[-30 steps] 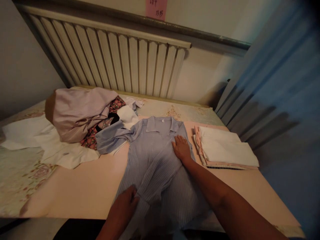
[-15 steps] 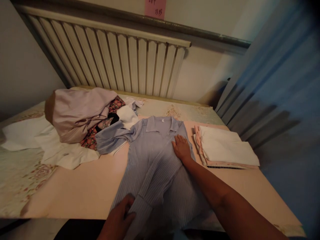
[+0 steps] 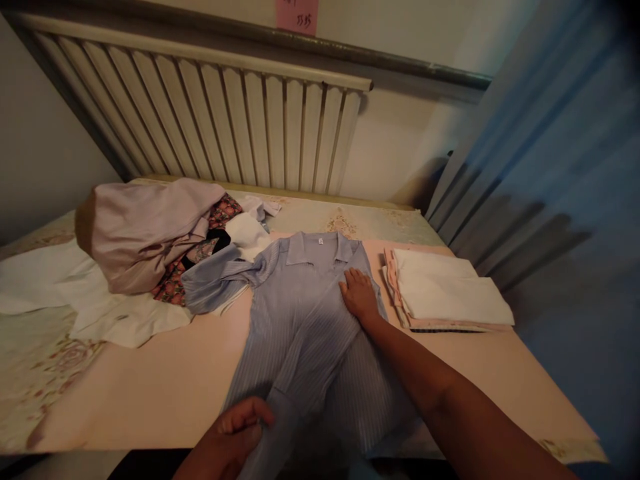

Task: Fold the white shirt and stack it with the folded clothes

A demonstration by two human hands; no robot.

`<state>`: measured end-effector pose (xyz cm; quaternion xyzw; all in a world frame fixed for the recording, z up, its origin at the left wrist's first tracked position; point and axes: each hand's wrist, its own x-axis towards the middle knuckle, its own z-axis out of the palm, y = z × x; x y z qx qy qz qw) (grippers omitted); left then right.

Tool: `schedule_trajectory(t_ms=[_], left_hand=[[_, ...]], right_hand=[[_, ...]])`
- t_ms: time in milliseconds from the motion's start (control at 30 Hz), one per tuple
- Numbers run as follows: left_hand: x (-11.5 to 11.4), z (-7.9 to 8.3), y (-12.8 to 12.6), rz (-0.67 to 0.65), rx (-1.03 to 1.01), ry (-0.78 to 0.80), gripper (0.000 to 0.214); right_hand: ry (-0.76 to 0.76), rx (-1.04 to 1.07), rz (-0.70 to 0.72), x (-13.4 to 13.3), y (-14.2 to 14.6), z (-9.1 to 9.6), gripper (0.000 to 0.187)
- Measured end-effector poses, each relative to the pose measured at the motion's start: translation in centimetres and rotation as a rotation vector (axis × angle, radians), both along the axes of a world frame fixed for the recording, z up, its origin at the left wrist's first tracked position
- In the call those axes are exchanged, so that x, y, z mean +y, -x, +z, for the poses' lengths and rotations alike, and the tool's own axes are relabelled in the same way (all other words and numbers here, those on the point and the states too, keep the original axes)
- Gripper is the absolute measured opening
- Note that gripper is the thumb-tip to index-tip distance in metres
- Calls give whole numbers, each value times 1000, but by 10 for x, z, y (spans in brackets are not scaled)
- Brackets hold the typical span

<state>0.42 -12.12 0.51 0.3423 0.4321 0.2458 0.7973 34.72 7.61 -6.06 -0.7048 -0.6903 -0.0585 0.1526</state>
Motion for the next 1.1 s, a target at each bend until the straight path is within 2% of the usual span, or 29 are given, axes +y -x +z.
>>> schedule_trajectory(t_ms=[100, 233, 400, 433, 500, 533, 600, 633, 733, 833, 967, 1100], left_hand=[[6, 12, -7, 51, -65, 23, 30], [18, 19, -22, 126, -185, 92, 25], [50, 31, -62, 206, -267, 18, 21], [59, 33, -71, 222, -314, 8, 25], [79, 29, -85, 238, -418, -62, 47], [88, 24, -89, 249, -391, -112, 56], [103, 8, -91, 276, -154, -226, 65], [107, -2, -89, 224, -29, -269, 67], [109, -28, -78, 113, 330, -515, 46], [104, -42, -71, 112, 610, -861, 26], [103, -48, -70, 83, 702, -1142, 17], [104, -51, -70, 100, 725, -1243, 15]], right_hand=[[-7, -8, 0, 0, -1, 0, 50], [-20, -13, 3, 0, -1, 0, 49], [-16, -20, -7, 1, 1, 3, 49], [-13, -24, -6, 0, 1, 4, 49], [-2, -32, 4, -1, 0, 6, 49], [5, -35, 14, -2, 0, 7, 48], [14, -42, 29, -3, -2, 7, 47], [14, -45, 31, -3, -2, 7, 47], [4, -54, 18, -1, -3, 4, 46], [-5, -59, 11, 1, -2, 2, 46], [-12, -19, 21, 1, -1, 2, 45], [-36, 170, 42, 0, -1, 1, 44]])
